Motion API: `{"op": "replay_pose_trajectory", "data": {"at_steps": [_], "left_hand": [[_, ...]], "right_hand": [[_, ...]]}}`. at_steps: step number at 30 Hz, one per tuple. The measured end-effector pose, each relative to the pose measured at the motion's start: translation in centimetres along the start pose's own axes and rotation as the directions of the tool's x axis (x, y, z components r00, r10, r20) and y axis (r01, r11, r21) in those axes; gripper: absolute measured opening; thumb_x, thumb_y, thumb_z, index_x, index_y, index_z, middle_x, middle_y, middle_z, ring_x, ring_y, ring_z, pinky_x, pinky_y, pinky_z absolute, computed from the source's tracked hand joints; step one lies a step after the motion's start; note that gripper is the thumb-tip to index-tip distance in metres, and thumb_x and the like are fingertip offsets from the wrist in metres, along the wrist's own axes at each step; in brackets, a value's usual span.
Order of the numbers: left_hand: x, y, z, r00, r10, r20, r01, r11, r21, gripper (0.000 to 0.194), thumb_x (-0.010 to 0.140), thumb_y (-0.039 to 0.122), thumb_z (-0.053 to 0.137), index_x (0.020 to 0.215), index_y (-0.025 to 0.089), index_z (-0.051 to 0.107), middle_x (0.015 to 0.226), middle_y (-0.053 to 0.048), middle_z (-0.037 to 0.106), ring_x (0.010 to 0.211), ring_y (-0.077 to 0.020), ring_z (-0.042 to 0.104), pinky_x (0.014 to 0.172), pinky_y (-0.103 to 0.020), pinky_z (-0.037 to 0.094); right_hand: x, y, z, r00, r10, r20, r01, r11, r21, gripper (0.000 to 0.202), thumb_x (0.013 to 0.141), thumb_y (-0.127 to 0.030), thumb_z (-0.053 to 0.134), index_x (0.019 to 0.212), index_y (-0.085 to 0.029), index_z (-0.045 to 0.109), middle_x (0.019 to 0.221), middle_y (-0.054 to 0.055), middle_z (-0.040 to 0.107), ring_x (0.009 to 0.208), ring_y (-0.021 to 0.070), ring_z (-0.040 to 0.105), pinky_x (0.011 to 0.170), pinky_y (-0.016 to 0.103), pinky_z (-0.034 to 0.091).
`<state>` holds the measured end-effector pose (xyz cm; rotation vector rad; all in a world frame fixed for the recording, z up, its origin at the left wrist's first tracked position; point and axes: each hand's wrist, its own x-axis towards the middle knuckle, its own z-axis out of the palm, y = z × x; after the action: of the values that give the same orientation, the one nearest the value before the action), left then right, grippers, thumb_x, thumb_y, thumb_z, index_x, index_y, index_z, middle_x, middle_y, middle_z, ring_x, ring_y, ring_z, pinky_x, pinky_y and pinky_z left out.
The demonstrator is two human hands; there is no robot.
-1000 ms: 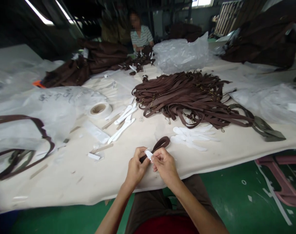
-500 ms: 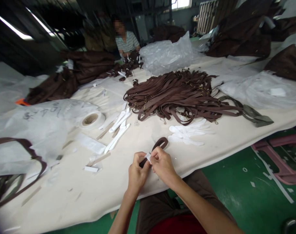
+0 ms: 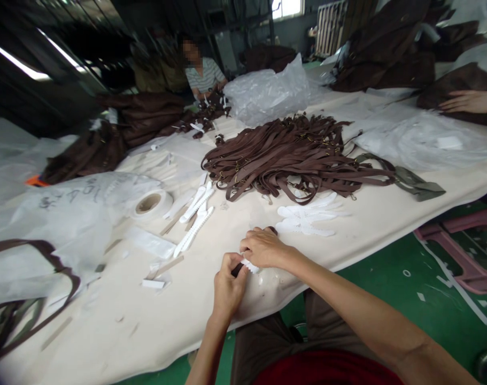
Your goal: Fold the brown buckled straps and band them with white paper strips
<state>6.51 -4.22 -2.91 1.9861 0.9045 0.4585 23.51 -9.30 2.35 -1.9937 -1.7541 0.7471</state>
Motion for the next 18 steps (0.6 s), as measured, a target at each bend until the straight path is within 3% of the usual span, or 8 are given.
{"op": "replay_pose_trajectory", "data": {"at_steps": [2, 5, 7, 9, 12, 15, 18], "left_hand": [[0.0, 0.1, 0.0, 1.000, -0.002, -0.013, 0.002, 1.000, -0.008, 0.013, 0.087, 0.031, 0.052, 0.096, 0.026, 0.045, 0.093, -0.001, 0.073, 0.087, -0.0203, 0.070, 0.081, -0.030, 0.049], [0.1, 0.3, -0.1, 1.000, 0.001, 0.018, -0.001, 1.000, -0.031, 0.016, 0.085, 0.028, 0.054, 0.097, 0.026, 0.043, 0.088, 0.001, 0.073, 0.082, -0.0191, 0.070, 0.077, -0.028, 0.048], [0.2, 0.5, -0.2, 0.999, -0.007, 0.039, 0.009, 0.998, -0.054, 0.017, 0.085, 0.028, 0.056, 0.097, 0.025, 0.043, 0.086, 0.001, 0.073, 0.081, -0.0186, 0.070, 0.076, -0.027, 0.048], [0.3, 0.7, -0.4, 0.998, -0.015, 0.057, 0.021, 0.996, -0.092, 0.017, 0.086, 0.029, 0.056, 0.098, 0.025, 0.044, 0.086, 0.001, 0.073, 0.080, -0.0180, 0.069, 0.076, -0.027, 0.047], [0.3, 0.9, -0.8, 0.994, -0.020, 0.110, 0.039, 0.984, -0.173, 0.022, 0.087, 0.028, 0.055, 0.106, 0.024, 0.044, 0.087, 0.000, 0.073, 0.078, -0.0165, 0.067, 0.076, -0.027, 0.046], [0.3, 1.2, -1.0, 0.989, -0.023, 0.143, 0.059, 0.966, -0.250, 0.029, 0.086, 0.025, 0.055, 0.114, 0.022, 0.048, 0.084, 0.001, 0.072, 0.076, -0.0158, 0.065, 0.074, -0.026, 0.046], [0.7, 1.3, -0.8, 0.993, -0.043, 0.114, 0.077, 0.949, -0.305, 0.025, 0.084, 0.030, 0.061, 0.107, 0.020, 0.058, 0.087, -0.001, 0.073, 0.080, -0.0173, 0.065, 0.077, -0.026, 0.047]], "right_hand": [[0.5, 0.2, 0.0, 0.997, -0.064, 0.045, 0.063, 0.998, 0.017, 0.016, 0.089, -0.015, 0.055, 0.084, -0.020, 0.070, 0.094, 0.005, 0.066, 0.098, 0.0198, 0.056, 0.088, 0.033, 0.038], [1.3, 0.3, 0.1, 0.992, -0.115, -0.056, 0.118, 0.992, 0.037, 0.018, 0.091, -0.014, 0.053, 0.078, -0.017, 0.066, 0.090, 0.004, 0.063, 0.093, 0.0174, 0.055, 0.084, 0.029, 0.038], [2.1, 0.4, 0.2, 0.984, -0.063, -0.167, 0.083, 0.989, 0.119, 0.018, 0.092, -0.015, 0.053, 0.078, -0.017, 0.064, 0.091, 0.004, 0.062, 0.089, 0.0158, 0.054, 0.081, 0.027, 0.037], [3.0, 0.6, 0.3, 0.978, 0.032, -0.208, 0.025, 0.963, 0.267, 0.015, 0.090, -0.015, 0.054, 0.078, -0.017, 0.064, 0.087, 0.001, 0.061, 0.083, 0.0140, 0.053, 0.075, 0.025, 0.036], [4.1, 1.0, 0.5, 0.986, 0.101, -0.132, -0.037, 0.908, 0.418, 0.013, 0.086, -0.013, 0.056, 0.076, -0.017, 0.063, 0.071, -0.003, 0.058, 0.069, 0.0117, 0.051, 0.066, 0.022, 0.035], [4.7, 1.3, 0.9, 0.988, 0.114, -0.103, -0.056, 0.890, 0.453, 0.012, 0.084, -0.012, 0.056, 0.075, -0.017, 0.062, 0.065, -0.005, 0.055, 0.064, 0.0105, 0.050, 0.063, 0.021, 0.035], [5.0, 1.5, 1.6, 0.987, 0.132, -0.096, -0.070, 0.873, 0.483, 0.010, 0.083, -0.013, 0.057, 0.075, -0.017, 0.062, 0.065, -0.005, 0.055, 0.063, 0.0103, 0.050, 0.061, 0.020, 0.035]]}}
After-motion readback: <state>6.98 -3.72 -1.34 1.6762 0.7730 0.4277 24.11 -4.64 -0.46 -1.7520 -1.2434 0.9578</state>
